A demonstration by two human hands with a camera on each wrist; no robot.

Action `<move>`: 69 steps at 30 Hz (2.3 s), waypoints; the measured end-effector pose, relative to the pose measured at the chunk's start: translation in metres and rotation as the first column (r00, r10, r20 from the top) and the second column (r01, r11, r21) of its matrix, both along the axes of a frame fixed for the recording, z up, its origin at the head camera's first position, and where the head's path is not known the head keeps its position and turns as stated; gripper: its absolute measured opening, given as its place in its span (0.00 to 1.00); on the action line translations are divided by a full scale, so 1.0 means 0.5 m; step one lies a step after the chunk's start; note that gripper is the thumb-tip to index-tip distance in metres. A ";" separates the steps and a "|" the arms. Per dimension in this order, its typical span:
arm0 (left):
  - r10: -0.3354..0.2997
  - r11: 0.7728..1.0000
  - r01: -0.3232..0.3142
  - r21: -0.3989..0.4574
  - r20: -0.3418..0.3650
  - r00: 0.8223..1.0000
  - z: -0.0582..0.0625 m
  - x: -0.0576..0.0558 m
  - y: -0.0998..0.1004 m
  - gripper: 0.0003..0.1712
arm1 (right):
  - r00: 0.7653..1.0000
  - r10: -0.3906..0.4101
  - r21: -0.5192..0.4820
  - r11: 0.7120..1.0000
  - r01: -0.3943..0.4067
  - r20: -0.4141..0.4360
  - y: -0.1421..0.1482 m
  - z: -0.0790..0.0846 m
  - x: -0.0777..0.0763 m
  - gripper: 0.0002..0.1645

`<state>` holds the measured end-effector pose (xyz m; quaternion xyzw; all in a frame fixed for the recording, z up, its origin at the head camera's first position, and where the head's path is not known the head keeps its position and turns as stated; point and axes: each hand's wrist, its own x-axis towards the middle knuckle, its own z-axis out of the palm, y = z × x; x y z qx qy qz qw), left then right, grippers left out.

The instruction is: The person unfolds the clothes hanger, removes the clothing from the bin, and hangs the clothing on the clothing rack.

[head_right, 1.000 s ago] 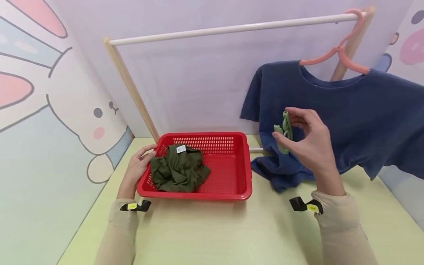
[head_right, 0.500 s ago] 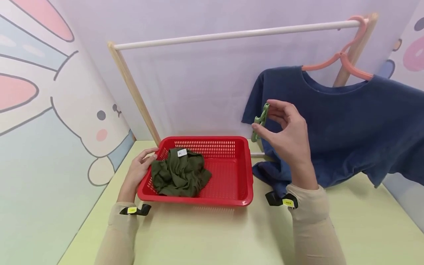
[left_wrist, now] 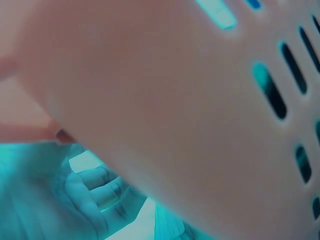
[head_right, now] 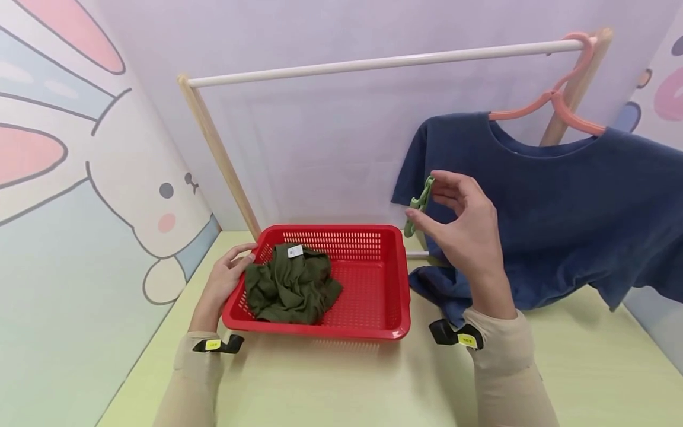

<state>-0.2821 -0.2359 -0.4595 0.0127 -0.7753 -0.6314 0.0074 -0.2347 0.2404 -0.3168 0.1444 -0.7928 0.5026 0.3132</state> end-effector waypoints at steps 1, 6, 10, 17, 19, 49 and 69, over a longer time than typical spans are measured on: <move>0.001 1.000 -0.001 -0.006 -0.003 1.000 0.000 -0.001 0.001 0.27 | 1.000 -0.007 0.003 1.000 0.007 0.000 0.001 0.001 0.002 0.42; 0.012 0.996 -0.014 -0.087 -0.026 1.000 0.008 0.000 0.004 0.25 | 1.000 -0.018 0.015 1.000 0.018 0.002 0.002 0.003 0.006 0.43; 0.006 0.987 -0.017 -0.161 -0.066 0.998 0.022 0.006 0.000 0.28 | 1.000 -0.001 0.025 1.000 0.001 -0.008 -0.006 0.004 0.008 0.43; 0.048 0.976 -0.097 -0.195 -0.242 0.969 0.077 0.019 0.000 0.35 | 0.999 0.024 0.045 0.999 -0.023 -0.029 -0.024 0.005 0.011 0.43; 0.054 0.973 -0.119 -0.197 -0.308 0.950 0.102 0.027 0.014 0.35 | 0.999 0.030 0.050 0.998 -0.029 -0.032 -0.027 0.005 0.011 0.43; -0.289 0.947 0.083 -0.310 -0.711 0.642 0.245 0.077 0.385 0.25 | 0.998 0.052 0.039 0.998 -0.053 0.028 -0.076 -0.003 0.024 0.44; -0.219 0.955 -0.011 -0.297 -0.727 0.651 0.216 0.089 0.453 0.15 | 0.993 0.112 0.014 0.994 -0.113 0.044 -0.111 -0.021 0.029 0.42</move>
